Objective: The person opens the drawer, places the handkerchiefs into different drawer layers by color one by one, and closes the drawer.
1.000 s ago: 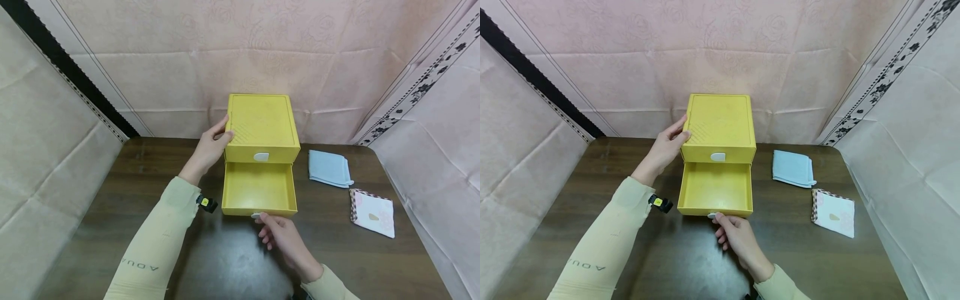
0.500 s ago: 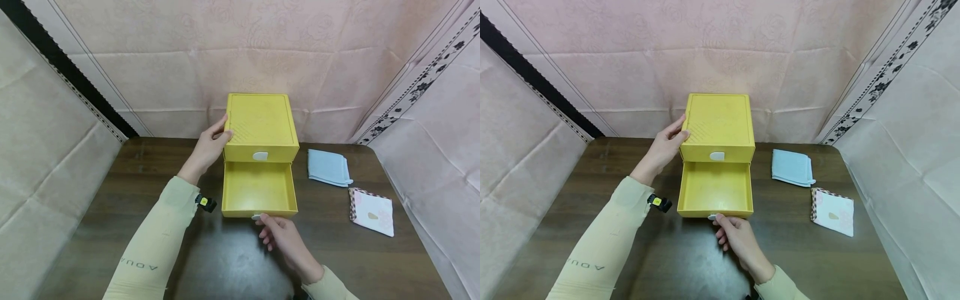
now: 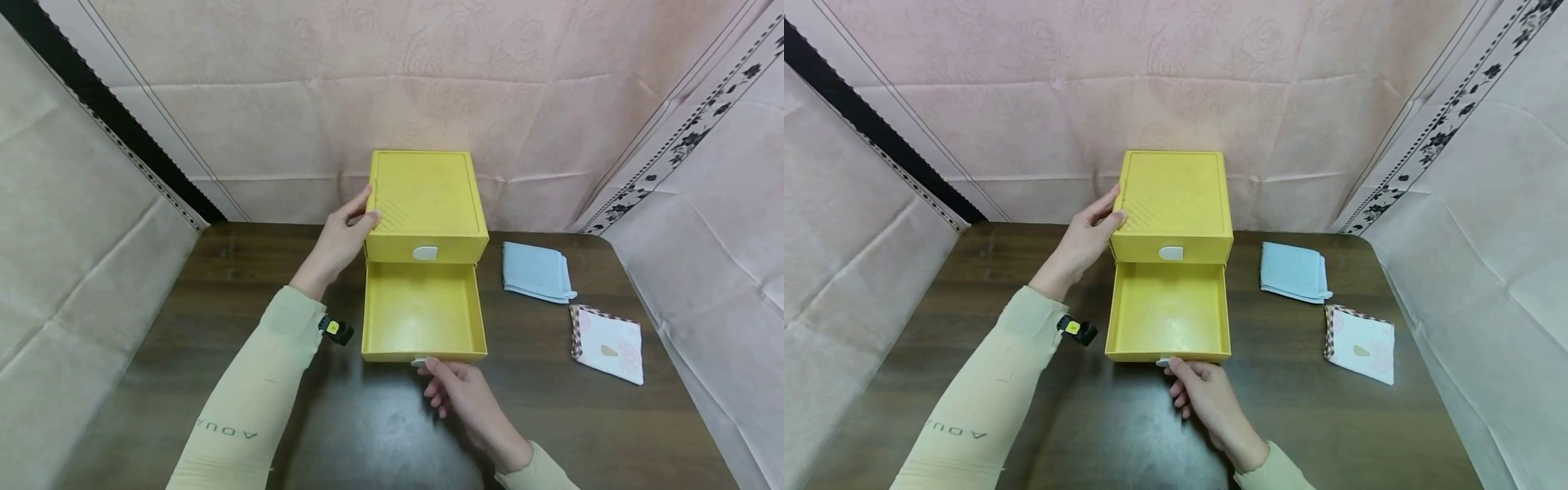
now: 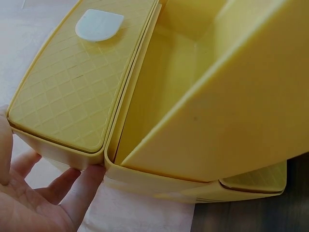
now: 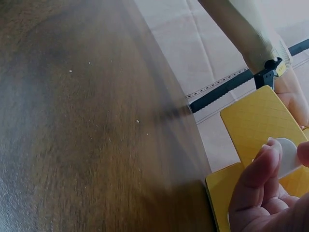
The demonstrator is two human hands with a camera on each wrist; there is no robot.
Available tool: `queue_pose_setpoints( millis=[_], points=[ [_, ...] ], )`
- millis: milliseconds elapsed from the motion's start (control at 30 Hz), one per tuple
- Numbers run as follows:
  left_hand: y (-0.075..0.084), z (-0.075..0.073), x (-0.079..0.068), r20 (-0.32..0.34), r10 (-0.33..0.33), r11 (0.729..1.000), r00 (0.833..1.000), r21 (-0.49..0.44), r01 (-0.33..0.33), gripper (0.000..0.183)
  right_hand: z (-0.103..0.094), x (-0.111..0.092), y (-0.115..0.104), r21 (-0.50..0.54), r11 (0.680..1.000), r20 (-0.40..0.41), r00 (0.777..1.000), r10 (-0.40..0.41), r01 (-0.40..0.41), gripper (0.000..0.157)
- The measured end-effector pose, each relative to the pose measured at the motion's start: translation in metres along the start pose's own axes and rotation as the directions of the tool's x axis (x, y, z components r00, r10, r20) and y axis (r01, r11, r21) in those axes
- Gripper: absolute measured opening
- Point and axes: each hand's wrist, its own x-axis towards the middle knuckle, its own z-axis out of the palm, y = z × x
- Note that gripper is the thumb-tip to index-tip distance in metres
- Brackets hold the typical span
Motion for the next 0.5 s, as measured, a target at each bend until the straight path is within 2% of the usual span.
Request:
queue_pose_setpoints(
  millis=[200, 367, 500],
  points=[
    [-0.002, 0.000, -0.001, -0.011, 0.005, 1.000, 1.000, -0.003, -0.005, 0.056, -0.002, -0.001, 0.000, -0.031, 0.999, 0.026, 1.000, -0.011, 0.012, 0.057],
    [-0.003, -0.001, 0.001, -0.001, 0.014, 1.000, 1.000, -0.025, -0.014, 0.057, -0.017, -0.006, 0.002, -0.201, 0.978, 0.056, 0.997, -0.048, 0.059, 0.052],
    [0.001, -0.001, 0.000, 0.017, 0.014, 0.999, 1.000, -0.045, -0.014, 0.058, -0.041, -0.012, 0.004, -0.321, 0.944, 0.080, 0.995, -0.059, 0.082, 0.044]
  ],
)
